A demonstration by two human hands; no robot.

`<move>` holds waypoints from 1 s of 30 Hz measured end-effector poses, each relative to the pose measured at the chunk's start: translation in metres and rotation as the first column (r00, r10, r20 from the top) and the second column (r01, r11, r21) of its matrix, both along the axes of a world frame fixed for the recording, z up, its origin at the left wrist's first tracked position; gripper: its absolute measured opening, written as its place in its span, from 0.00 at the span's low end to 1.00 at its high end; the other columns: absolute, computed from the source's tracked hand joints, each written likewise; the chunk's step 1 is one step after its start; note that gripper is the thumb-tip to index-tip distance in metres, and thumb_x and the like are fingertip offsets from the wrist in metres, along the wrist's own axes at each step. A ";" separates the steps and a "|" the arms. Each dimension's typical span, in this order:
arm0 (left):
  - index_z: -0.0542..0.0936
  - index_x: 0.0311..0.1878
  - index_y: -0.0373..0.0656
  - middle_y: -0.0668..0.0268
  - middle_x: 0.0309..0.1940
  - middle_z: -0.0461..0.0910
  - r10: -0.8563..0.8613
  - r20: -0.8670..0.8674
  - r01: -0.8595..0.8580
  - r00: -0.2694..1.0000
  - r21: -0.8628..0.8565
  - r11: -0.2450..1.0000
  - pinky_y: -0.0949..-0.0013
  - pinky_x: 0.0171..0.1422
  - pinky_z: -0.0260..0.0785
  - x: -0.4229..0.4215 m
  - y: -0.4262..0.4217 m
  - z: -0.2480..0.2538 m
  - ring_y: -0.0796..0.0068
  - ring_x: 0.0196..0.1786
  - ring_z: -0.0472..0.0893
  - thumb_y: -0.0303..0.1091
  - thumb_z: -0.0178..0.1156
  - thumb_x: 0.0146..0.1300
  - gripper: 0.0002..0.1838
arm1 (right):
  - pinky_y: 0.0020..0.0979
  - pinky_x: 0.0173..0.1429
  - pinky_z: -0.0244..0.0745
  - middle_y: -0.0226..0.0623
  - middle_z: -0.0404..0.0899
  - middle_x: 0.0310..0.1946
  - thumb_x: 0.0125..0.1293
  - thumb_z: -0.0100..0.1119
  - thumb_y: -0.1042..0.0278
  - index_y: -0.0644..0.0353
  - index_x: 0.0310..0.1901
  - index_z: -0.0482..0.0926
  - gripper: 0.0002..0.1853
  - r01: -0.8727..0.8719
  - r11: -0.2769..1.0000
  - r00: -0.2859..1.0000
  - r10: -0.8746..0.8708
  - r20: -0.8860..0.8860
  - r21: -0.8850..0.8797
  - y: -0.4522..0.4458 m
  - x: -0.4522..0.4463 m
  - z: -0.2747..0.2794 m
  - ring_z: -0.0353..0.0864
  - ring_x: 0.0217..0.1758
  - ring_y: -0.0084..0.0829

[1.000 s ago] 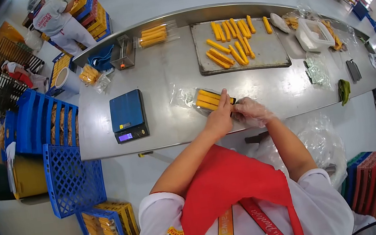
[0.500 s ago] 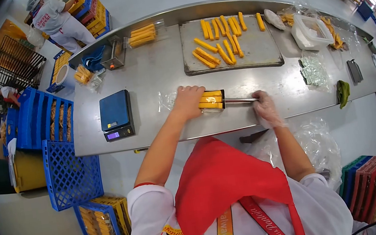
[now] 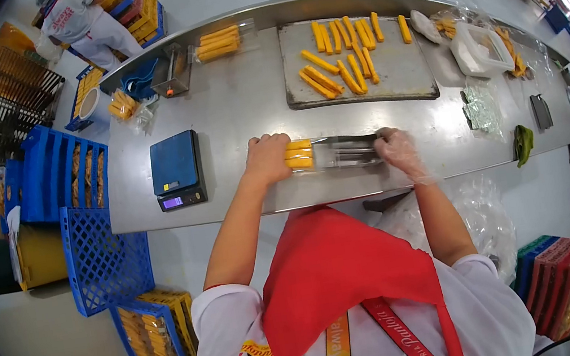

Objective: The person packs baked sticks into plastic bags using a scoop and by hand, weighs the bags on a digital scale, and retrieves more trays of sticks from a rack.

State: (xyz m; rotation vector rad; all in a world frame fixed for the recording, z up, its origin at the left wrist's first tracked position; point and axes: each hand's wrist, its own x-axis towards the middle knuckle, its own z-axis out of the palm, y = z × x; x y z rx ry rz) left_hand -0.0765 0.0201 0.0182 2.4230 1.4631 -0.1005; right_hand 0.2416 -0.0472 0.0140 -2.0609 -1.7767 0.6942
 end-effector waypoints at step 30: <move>0.64 0.74 0.49 0.55 0.65 0.74 0.596 -0.013 -0.564 0.803 0.307 0.767 0.46 0.67 0.67 -0.230 0.050 0.134 0.50 0.66 0.74 0.62 0.74 0.46 0.54 | 0.32 0.42 0.68 0.41 0.81 0.33 0.60 0.48 0.55 0.73 0.49 0.81 0.27 0.301 0.943 0.911 -0.241 -0.335 0.140 -0.002 0.120 -0.077 0.73 0.35 0.31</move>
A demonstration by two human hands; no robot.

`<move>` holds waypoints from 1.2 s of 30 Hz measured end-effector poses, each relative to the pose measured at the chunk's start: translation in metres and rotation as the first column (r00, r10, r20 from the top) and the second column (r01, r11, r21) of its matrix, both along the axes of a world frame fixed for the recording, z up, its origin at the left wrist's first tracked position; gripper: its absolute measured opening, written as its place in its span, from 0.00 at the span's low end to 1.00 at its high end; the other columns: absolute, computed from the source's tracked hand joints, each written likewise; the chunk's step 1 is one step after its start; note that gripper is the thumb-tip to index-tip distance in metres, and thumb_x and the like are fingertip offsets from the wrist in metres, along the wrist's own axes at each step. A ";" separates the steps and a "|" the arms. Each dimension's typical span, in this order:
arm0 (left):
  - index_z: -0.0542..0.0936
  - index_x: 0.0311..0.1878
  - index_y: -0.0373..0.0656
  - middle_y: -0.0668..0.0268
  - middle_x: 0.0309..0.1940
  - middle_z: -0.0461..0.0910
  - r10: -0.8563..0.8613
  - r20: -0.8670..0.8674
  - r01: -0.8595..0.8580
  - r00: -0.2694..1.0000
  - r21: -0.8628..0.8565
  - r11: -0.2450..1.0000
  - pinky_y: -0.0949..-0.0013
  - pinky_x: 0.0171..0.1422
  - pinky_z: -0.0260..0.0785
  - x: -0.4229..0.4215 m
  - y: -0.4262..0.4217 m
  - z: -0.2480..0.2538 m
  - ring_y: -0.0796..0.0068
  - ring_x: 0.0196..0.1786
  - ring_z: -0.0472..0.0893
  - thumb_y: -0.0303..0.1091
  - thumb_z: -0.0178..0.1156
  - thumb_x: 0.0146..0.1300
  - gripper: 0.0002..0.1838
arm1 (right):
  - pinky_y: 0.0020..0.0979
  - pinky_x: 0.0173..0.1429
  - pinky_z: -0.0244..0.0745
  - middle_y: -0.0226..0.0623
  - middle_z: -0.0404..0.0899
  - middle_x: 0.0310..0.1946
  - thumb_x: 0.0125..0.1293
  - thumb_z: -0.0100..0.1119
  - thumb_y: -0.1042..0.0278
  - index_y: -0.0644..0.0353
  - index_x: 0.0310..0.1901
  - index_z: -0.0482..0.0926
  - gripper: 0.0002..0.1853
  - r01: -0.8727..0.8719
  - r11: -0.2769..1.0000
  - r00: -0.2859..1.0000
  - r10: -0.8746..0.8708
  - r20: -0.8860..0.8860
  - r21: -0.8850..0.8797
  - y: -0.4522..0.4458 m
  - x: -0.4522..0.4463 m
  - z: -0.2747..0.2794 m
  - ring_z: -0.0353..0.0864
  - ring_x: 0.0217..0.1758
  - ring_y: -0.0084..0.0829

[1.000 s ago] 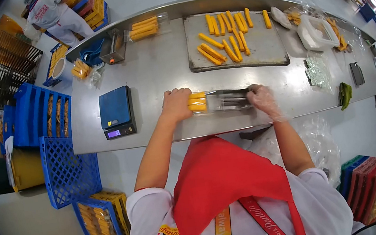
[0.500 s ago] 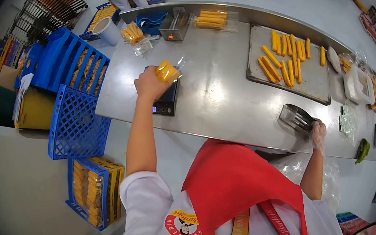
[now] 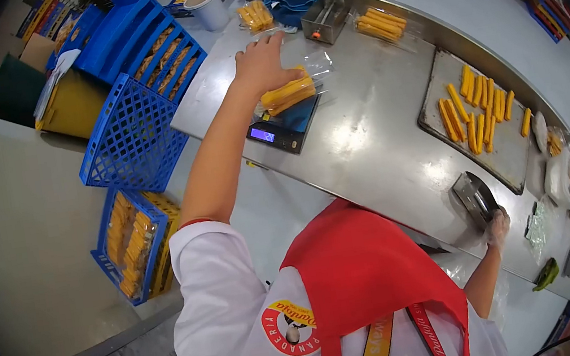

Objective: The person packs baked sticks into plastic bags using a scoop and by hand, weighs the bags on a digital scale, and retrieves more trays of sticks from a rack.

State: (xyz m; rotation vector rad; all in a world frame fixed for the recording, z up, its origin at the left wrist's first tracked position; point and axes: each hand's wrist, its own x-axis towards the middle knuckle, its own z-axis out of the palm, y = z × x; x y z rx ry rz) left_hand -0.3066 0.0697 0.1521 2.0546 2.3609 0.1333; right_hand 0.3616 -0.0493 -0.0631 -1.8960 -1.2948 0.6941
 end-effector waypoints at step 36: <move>0.60 0.75 0.37 0.46 0.73 0.63 -0.244 0.380 0.092 0.892 0.377 0.922 0.58 0.75 0.61 -0.023 -0.066 -0.032 0.50 0.75 0.64 0.36 0.75 0.49 0.51 | 0.43 0.61 0.73 0.52 0.83 0.51 0.65 0.52 0.54 0.62 0.48 0.84 0.21 -0.054 0.998 0.956 0.043 0.289 0.030 0.012 -0.002 0.038 0.81 0.56 0.51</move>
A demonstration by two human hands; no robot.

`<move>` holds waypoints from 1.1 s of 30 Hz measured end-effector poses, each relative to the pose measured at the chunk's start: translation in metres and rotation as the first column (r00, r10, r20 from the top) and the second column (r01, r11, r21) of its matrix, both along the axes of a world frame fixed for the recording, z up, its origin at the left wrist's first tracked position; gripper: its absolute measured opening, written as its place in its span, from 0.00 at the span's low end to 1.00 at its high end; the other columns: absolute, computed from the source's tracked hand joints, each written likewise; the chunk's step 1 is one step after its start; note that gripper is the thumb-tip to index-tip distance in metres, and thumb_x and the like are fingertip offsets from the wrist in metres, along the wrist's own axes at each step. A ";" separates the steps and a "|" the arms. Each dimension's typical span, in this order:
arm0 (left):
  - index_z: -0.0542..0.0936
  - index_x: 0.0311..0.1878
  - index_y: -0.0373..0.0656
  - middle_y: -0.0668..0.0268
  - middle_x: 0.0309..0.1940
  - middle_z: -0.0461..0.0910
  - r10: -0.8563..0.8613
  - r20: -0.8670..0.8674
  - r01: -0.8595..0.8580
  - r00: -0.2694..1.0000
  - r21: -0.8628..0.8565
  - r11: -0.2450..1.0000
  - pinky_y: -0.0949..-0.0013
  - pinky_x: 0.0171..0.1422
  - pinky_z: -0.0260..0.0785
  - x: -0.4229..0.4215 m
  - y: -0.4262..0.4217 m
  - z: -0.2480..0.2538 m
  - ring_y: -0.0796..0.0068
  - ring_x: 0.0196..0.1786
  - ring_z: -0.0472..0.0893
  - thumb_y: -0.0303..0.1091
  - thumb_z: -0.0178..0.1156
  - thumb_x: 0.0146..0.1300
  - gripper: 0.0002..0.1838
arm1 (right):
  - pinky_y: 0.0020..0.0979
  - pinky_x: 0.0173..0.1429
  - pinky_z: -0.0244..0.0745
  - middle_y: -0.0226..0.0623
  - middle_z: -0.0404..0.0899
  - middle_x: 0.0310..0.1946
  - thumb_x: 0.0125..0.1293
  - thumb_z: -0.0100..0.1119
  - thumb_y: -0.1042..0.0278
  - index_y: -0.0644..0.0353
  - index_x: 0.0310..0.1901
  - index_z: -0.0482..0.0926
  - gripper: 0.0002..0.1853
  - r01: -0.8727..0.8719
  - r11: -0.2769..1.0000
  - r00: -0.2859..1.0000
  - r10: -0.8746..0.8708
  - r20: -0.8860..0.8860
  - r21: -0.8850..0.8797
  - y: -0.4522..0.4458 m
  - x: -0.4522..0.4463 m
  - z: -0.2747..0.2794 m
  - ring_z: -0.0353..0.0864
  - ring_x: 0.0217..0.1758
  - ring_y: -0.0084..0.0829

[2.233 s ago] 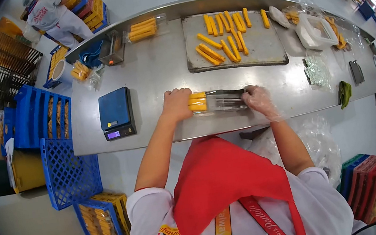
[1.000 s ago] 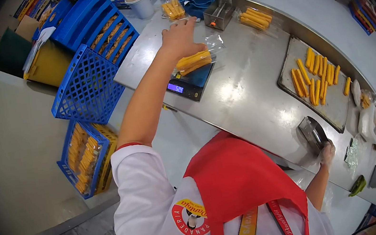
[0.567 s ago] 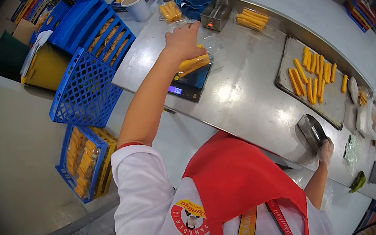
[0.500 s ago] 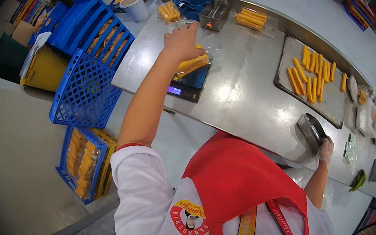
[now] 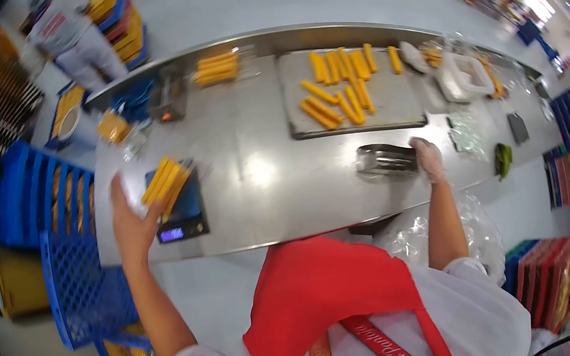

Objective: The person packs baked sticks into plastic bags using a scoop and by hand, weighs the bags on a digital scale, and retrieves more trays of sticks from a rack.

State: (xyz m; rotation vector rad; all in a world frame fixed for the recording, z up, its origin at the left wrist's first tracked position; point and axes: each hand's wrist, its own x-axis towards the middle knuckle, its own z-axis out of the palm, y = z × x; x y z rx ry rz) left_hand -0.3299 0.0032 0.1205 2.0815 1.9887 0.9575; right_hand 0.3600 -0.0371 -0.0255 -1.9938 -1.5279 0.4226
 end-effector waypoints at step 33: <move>0.50 0.80 0.46 0.56 0.30 0.77 0.864 0.328 -0.573 -0.381 -0.818 0.058 0.66 0.21 0.67 -0.052 -0.341 -0.324 0.68 0.23 0.75 0.20 0.56 0.55 0.48 | 0.48 0.50 0.77 0.47 0.85 0.36 0.59 0.66 0.59 0.57 0.39 0.81 0.12 -0.011 0.998 0.979 -0.002 0.203 0.064 0.179 -0.182 0.041 0.84 0.45 0.51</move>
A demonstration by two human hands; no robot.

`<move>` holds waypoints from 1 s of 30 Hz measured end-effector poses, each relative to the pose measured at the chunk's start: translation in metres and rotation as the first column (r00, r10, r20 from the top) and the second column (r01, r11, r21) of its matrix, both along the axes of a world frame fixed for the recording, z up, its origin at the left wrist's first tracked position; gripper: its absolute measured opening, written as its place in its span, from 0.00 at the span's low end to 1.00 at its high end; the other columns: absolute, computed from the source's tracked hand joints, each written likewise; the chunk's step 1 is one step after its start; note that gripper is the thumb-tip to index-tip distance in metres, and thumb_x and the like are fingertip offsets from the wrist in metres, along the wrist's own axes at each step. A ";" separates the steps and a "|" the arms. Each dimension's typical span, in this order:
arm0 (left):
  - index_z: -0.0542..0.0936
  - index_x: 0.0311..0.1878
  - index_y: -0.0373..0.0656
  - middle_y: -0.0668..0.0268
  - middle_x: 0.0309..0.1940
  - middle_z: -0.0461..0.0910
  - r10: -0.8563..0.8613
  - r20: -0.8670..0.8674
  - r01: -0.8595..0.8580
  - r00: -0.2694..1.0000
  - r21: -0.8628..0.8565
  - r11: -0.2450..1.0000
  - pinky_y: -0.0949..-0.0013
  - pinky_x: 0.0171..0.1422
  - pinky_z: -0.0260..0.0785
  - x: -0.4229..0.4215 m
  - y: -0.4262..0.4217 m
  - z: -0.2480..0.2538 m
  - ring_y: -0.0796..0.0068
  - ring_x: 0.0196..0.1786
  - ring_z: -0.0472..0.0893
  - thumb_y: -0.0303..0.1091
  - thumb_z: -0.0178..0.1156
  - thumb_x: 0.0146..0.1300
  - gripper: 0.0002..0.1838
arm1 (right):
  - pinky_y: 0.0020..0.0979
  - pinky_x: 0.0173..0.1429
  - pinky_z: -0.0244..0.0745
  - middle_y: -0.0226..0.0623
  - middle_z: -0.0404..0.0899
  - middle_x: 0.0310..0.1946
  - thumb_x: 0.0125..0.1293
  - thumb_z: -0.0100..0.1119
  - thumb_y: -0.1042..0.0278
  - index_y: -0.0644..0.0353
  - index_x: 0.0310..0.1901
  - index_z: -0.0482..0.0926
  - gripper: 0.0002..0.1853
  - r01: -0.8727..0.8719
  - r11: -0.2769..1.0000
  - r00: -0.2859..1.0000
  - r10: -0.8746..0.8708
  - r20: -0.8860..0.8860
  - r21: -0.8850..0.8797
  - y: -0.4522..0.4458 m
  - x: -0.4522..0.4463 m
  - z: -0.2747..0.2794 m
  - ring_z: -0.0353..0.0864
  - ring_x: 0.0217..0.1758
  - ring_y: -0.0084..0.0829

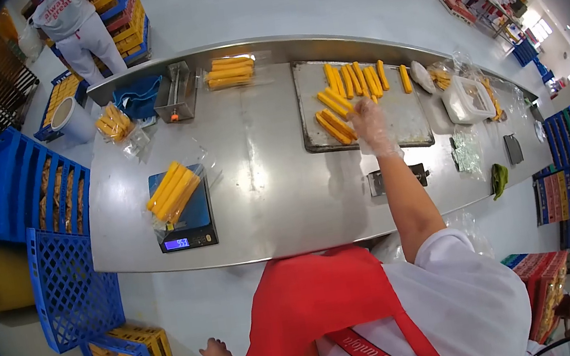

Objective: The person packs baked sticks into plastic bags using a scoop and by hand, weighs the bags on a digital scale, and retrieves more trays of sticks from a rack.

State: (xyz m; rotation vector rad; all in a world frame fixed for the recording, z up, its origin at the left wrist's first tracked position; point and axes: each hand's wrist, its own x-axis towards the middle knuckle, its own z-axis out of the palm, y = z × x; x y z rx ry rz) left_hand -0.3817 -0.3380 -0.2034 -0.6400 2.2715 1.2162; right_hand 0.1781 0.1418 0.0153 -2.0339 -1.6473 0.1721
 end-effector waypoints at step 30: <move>0.48 0.80 0.46 0.55 0.39 0.75 -0.292 0.072 0.293 0.954 0.006 0.956 0.62 0.27 0.70 -0.023 0.014 -0.018 0.69 0.27 0.75 0.18 0.60 0.54 0.51 | 0.41 0.49 0.79 0.46 0.85 0.37 0.61 0.68 0.58 0.61 0.46 0.80 0.18 0.005 0.998 0.999 -0.002 -0.048 0.062 -0.008 0.003 -0.056 0.86 0.42 0.44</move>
